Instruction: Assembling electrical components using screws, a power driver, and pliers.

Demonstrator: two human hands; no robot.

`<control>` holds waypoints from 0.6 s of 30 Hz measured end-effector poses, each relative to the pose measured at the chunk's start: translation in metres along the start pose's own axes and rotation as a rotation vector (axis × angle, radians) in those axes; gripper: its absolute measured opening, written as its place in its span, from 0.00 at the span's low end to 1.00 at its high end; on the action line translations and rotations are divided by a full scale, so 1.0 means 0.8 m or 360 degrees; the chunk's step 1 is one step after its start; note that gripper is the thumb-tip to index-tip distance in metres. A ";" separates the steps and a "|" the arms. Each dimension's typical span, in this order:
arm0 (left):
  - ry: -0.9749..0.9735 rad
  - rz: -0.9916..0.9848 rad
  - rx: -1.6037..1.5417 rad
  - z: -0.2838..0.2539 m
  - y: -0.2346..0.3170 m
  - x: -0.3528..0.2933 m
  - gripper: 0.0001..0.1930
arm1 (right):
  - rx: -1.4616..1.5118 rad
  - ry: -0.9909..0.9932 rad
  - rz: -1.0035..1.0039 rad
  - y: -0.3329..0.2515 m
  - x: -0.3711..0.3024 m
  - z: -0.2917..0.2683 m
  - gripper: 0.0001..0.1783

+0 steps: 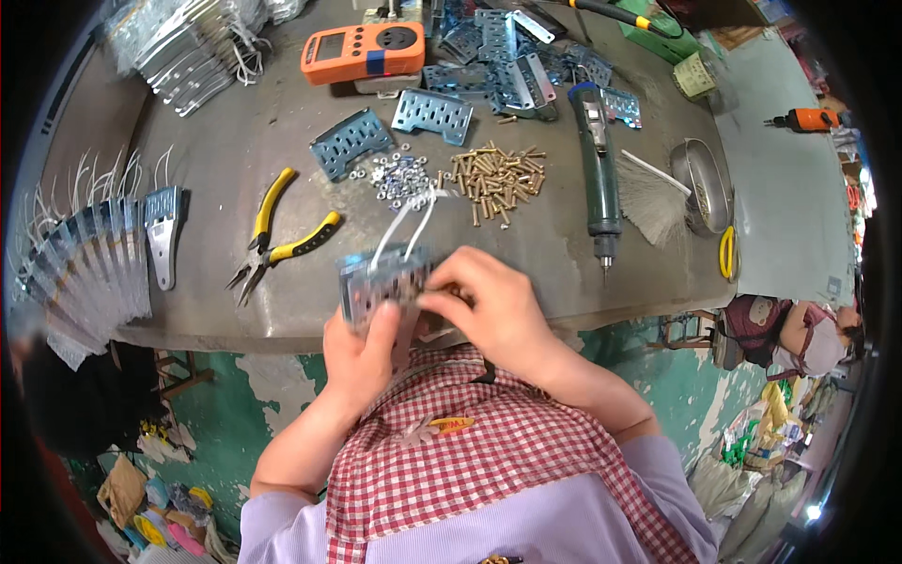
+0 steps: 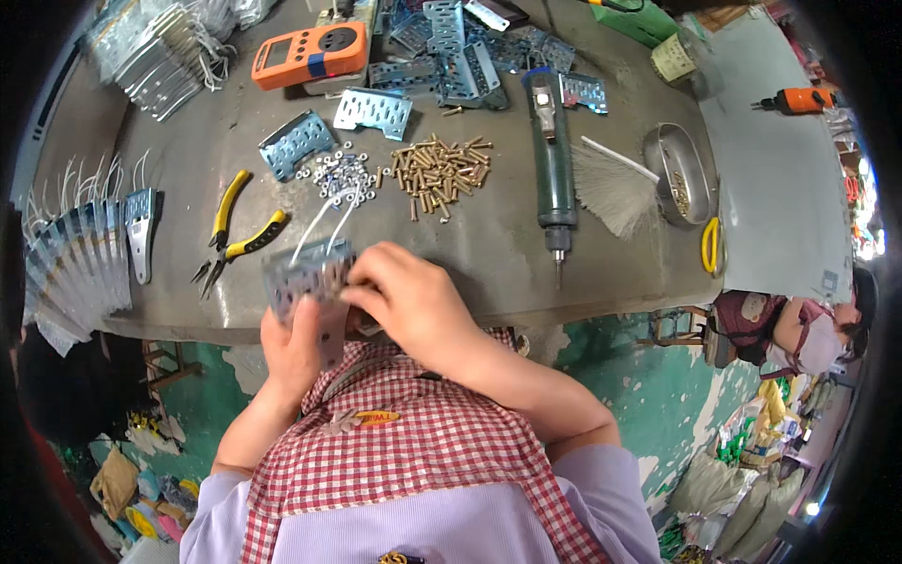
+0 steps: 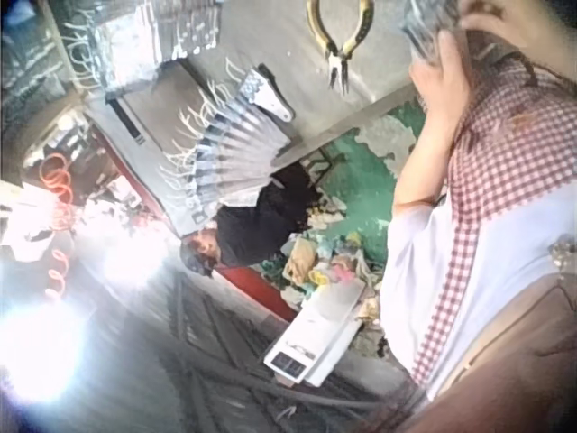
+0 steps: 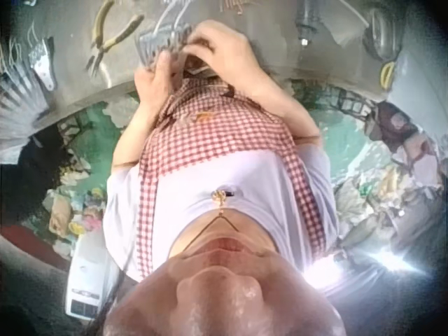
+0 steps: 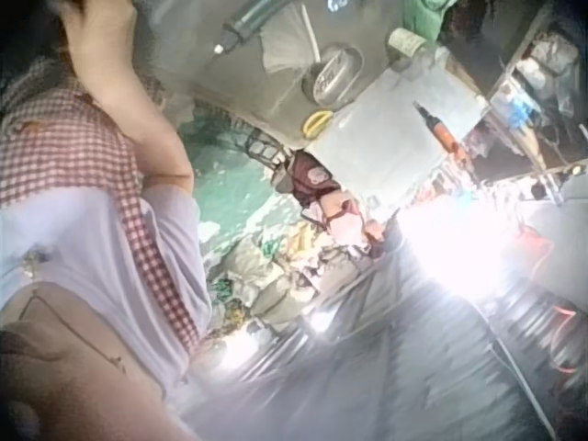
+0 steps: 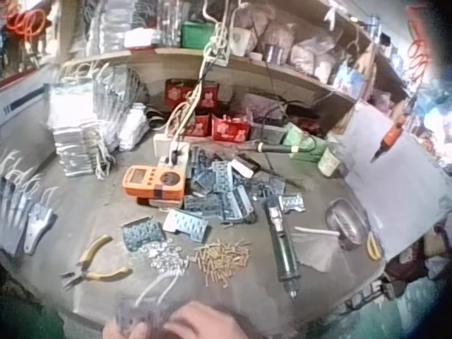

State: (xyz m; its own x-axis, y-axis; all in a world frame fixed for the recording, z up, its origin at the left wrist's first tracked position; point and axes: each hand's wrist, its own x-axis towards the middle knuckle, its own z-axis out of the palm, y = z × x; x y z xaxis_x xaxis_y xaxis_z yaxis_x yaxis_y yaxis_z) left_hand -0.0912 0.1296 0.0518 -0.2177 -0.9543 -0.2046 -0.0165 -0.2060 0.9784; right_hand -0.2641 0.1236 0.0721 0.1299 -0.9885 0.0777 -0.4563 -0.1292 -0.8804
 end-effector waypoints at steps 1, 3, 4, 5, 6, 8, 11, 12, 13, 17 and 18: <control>-0.0015 0.0007 0.0001 0.002 0.003 -0.003 0.17 | 0.0617 -0.0135 0.0527 0.003 -0.001 -0.004 0.16; -0.0246 0.0029 -0.0189 0.004 0.006 -0.009 0.18 | 0.1047 -0.0021 0.0509 0.021 -0.006 -0.001 0.19; -0.0265 0.0024 -0.0187 0.004 0.006 -0.009 0.20 | 0.0893 -0.0116 0.0498 0.021 -0.007 -0.004 0.19; -0.0275 0.0028 -0.0190 0.003 0.006 -0.006 0.20 | 0.0739 -0.0211 0.0487 0.023 -0.008 -0.007 0.18; -0.0308 -0.0016 -0.0183 0.004 0.006 -0.001 0.21 | 0.0617 -0.0292 0.0369 0.033 0.000 -0.013 0.18; -0.0215 -0.0144 -0.0331 0.010 0.010 0.010 0.17 | 0.0162 0.0210 0.0323 0.033 0.007 -0.026 0.14; -0.0127 -0.0282 -0.0378 0.007 0.014 0.025 0.16 | -0.0652 0.0508 0.0023 0.055 0.027 -0.036 0.11; -0.0148 -0.0234 -0.0441 0.007 0.010 0.027 0.16 | -0.0997 0.0503 -0.0121 0.060 0.033 -0.036 0.09; -0.0138 -0.0232 -0.0436 0.008 0.011 0.027 0.16 | -0.0988 0.0501 -0.0127 0.059 0.035 -0.037 0.09; -0.0188 -0.0261 -0.0444 0.012 0.016 0.026 0.15 | -0.1063 0.0575 -0.0209 0.046 0.039 -0.050 0.13; -0.0214 -0.0282 -0.0429 0.013 0.015 0.027 0.15 | -0.0738 0.0514 -0.0197 0.031 0.037 -0.049 0.14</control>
State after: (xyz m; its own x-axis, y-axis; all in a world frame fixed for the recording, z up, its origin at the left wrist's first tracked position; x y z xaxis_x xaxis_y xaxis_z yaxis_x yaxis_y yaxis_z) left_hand -0.1060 0.1087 0.0590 -0.3615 -0.8653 -0.3473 0.1891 -0.4328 0.8814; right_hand -0.3060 0.0881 0.0712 -0.0351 -0.9283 0.3703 -0.8026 -0.1946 -0.5640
